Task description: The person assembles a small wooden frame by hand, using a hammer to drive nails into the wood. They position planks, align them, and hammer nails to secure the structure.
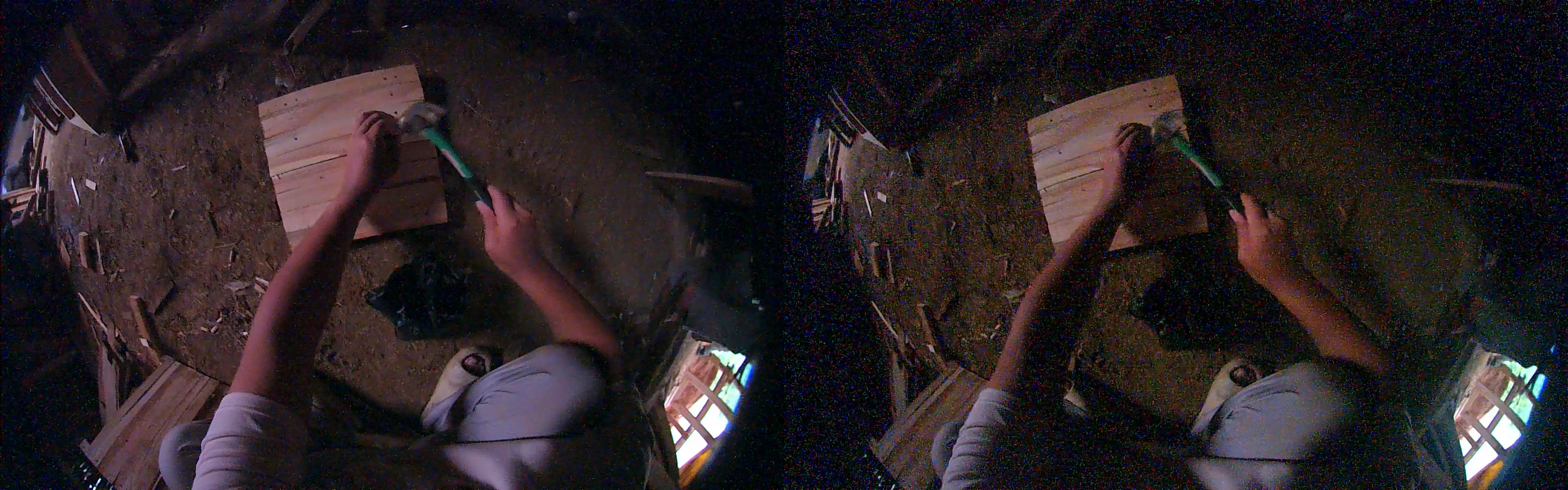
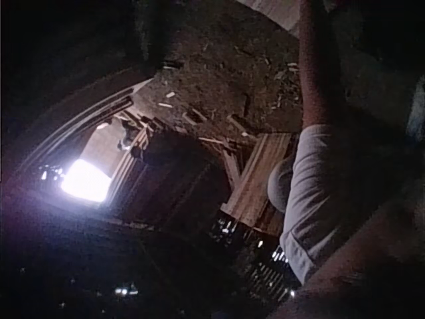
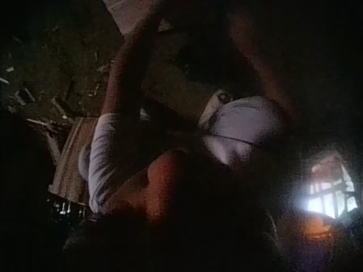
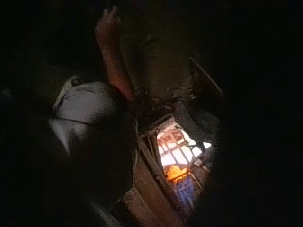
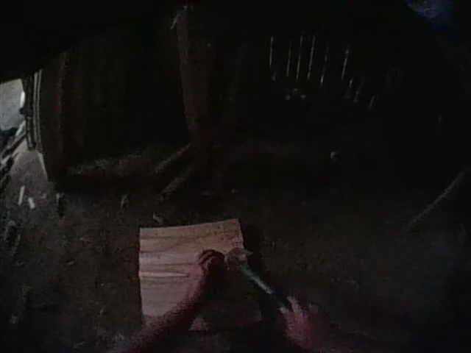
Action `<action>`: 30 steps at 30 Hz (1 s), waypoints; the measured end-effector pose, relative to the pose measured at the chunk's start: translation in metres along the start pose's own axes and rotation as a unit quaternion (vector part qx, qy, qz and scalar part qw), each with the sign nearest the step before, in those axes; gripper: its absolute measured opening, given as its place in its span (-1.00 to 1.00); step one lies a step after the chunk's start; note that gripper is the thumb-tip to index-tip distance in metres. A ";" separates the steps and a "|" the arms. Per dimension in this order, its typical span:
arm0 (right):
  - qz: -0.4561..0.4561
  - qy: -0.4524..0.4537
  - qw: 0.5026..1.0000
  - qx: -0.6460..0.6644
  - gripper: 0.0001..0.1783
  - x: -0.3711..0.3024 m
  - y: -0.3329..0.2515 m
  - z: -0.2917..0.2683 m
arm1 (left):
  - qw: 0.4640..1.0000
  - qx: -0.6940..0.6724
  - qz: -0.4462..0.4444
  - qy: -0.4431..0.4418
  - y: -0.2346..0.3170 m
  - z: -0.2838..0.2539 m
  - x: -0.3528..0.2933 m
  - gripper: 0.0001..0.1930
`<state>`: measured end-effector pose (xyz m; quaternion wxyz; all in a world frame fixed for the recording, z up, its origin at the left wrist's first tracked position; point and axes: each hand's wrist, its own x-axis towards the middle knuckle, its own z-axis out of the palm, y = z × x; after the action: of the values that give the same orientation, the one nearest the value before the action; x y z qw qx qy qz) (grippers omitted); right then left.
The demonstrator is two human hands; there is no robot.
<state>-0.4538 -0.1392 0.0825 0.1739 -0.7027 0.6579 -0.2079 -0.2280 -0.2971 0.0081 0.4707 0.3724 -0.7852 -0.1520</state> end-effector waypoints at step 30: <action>0.022 0.025 0.995 0.091 -0.63 -0.051 0.015 0.013 | 0.975 0.114 -0.189 -0.033 -0.009 -0.026 0.019 -0.62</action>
<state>-0.4625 -0.0901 0.0605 0.2251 -0.6638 0.6554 -0.2812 -0.2073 -0.3141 0.0280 0.3619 0.5600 -0.7279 -0.1600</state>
